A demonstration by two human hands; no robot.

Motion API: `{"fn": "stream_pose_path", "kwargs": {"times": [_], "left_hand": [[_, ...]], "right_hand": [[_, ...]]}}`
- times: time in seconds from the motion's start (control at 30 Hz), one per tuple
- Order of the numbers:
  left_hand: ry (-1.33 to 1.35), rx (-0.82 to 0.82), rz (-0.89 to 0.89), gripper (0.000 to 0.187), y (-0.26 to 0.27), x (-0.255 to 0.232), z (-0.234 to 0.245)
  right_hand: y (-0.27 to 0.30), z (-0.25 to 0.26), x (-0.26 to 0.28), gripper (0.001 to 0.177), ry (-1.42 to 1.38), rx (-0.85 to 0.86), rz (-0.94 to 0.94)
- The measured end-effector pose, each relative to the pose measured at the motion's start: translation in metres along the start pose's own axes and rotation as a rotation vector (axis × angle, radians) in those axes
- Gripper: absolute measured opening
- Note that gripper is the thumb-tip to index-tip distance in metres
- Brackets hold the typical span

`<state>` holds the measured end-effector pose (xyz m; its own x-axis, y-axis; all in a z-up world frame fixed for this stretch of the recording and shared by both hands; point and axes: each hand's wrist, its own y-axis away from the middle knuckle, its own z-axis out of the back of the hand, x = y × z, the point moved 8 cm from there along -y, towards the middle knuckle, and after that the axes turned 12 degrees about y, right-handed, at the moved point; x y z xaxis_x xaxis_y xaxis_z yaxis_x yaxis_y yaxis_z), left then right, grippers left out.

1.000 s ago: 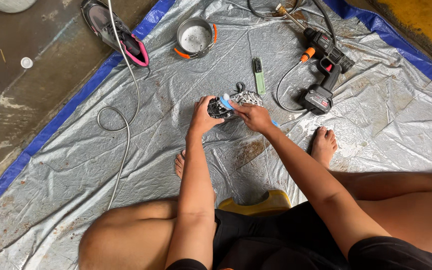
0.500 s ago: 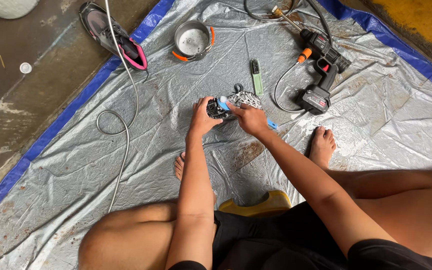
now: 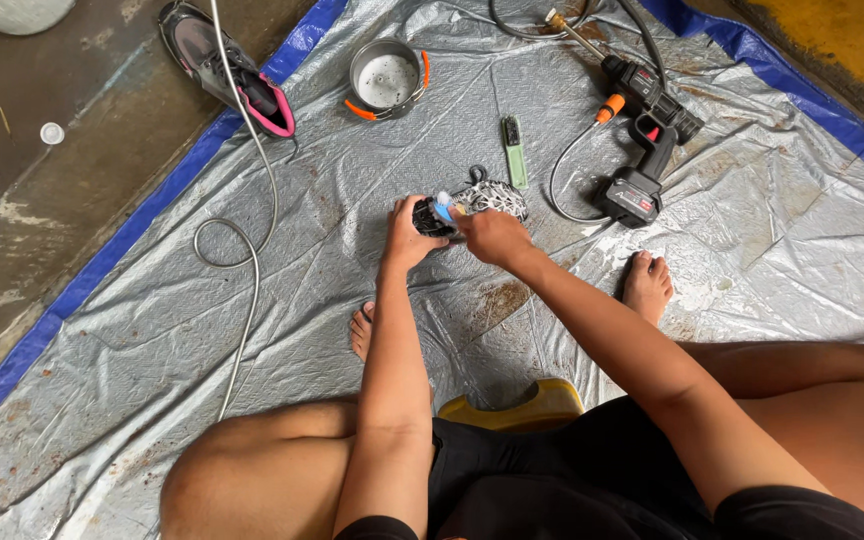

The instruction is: The person uses a heat gun to apply heat to a black and pink shoe, then scrubs the shoe with a blue brush dipped in a bucket of soapy water. The person scrubs the sole and upper parts of the shoe while sitting on a tarp.

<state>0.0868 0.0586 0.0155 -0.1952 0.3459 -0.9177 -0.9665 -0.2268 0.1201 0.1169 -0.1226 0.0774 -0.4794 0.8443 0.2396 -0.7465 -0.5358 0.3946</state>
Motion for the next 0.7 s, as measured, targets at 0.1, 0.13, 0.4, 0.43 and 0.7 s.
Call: {"fn": "stream_pose_path", "kwargs": {"times": [0.1, 0.13, 0.4, 0.43, 0.7], "left_hand": [[-0.035, 0.018, -0.008, 0.092, -0.001, -0.009, -0.002], [-0.033, 0.015, -0.006, 0.092, -0.001, -0.006, -0.003], [-0.053, 0.018, 0.028, 0.093, -0.002, 0.005, -0.005], [-0.049, 0.018, 0.029, 0.093, -0.009, 0.005, -0.004], [0.006, 0.017, 0.025, 0.091, -0.004, -0.001, -0.005]], "right_hand": [[-0.011, -0.005, 0.004, 0.054, -0.003, -0.007, -0.05], [-0.028, -0.017, 0.001, 0.054, -0.001, -0.006, -0.048], [-0.028, 0.006, 0.01, 0.041, -0.177, -0.027, -0.081], [-0.028, 0.004, 0.006, 0.041, -0.174, -0.026, -0.082], [-0.002, 0.021, 0.006, 0.036, -0.171, -0.019, -0.049]]}}
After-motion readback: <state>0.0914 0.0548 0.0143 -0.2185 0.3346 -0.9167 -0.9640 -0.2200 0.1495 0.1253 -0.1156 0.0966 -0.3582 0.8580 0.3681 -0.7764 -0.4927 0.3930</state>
